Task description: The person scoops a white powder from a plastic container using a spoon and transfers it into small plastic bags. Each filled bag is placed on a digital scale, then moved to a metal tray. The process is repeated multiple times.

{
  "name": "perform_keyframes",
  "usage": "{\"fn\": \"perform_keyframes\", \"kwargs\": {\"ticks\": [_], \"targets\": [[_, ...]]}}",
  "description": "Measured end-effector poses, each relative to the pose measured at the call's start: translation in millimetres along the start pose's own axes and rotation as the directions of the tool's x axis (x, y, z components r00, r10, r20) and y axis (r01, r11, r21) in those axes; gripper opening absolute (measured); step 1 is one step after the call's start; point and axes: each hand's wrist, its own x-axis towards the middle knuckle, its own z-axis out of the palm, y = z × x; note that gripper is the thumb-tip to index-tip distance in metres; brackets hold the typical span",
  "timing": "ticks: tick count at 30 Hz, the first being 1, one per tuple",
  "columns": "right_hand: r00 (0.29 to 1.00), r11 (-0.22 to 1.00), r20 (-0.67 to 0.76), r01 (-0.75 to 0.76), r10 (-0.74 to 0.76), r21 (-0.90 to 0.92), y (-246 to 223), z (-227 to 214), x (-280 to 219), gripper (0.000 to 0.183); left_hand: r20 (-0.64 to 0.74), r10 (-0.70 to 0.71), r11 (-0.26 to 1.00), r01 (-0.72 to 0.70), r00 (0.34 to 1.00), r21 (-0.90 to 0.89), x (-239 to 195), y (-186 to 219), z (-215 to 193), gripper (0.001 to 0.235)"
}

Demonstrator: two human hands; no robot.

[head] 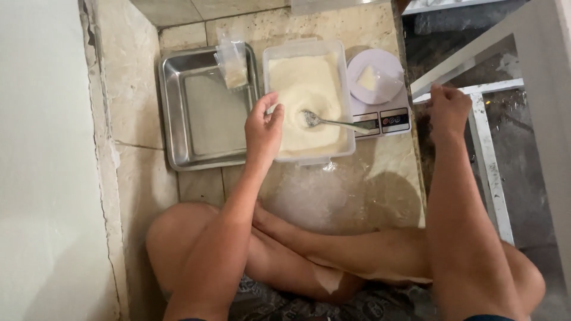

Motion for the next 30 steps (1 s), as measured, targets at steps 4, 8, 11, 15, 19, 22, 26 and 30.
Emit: {"fn": "perform_keyframes", "kwargs": {"ticks": [4, 8, 11, 15, 19, 22, 26, 30], "targets": [[0.998, 1.0, 0.055, 0.007, -0.007, -0.014, 10.1, 13.2, 7.8, 0.055, 0.018, -0.032, 0.999, 0.032, 0.999, 0.003, -1.5, 6.0, -1.5, 0.042], [0.992, 0.974, 0.075, 0.115, -0.102, -0.197, 5.7, 38.3, 13.3, 0.05, 0.029, -0.089, 0.996, 0.088, 0.996, 0.015, -2.4, 11.7, -1.4, 0.042], [0.993, 0.953, 0.093, 0.091, -0.066, -0.287, -13.2, 50.2, 5.0, 0.056, 0.036, -0.097, 0.995, 0.096, 0.995, 0.031, -3.0, 15.6, -2.3, 0.043], [0.994, 0.978, 0.107, 0.004, 0.019, -0.209, -11.9, 63.9, 12.9, 0.071, 0.042, -0.059, 0.998, 0.059, 0.997, 0.001, -1.0, 8.6, 0.6, 0.04], [0.985, 0.995, 0.162, 0.065, -0.053, -0.074, -1.2, 71.3, 32.3, 0.032, 0.064, -0.037, 0.999, 0.036, 0.997, 0.015, -2.4, 5.8, 1.8, 0.042], [0.879, 0.811, 0.242, 0.474, -0.412, -0.343, -39.3, 60.0, 18.6, 0.02, 0.066, 0.023, 0.992, -0.032, 0.998, 0.124, -2.2, 4.2, 3.2, 0.04], [0.587, 0.318, 0.667, 0.809, -0.459, -0.494, -129.5, 25.7, -57.6, 0.024, 0.194, 0.159, 0.977, -0.183, 0.968, 0.113, -10.7, 10.4, 8.7, 0.044], [0.431, 0.064, 0.847, 0.899, -0.311, -0.434, -177.5, 5.3, -129.4, 0.029, 0.559, -0.011, 0.99, -0.069, 0.829, 0.122, -27.8, 60.4, -0.3, 0.092]]}}
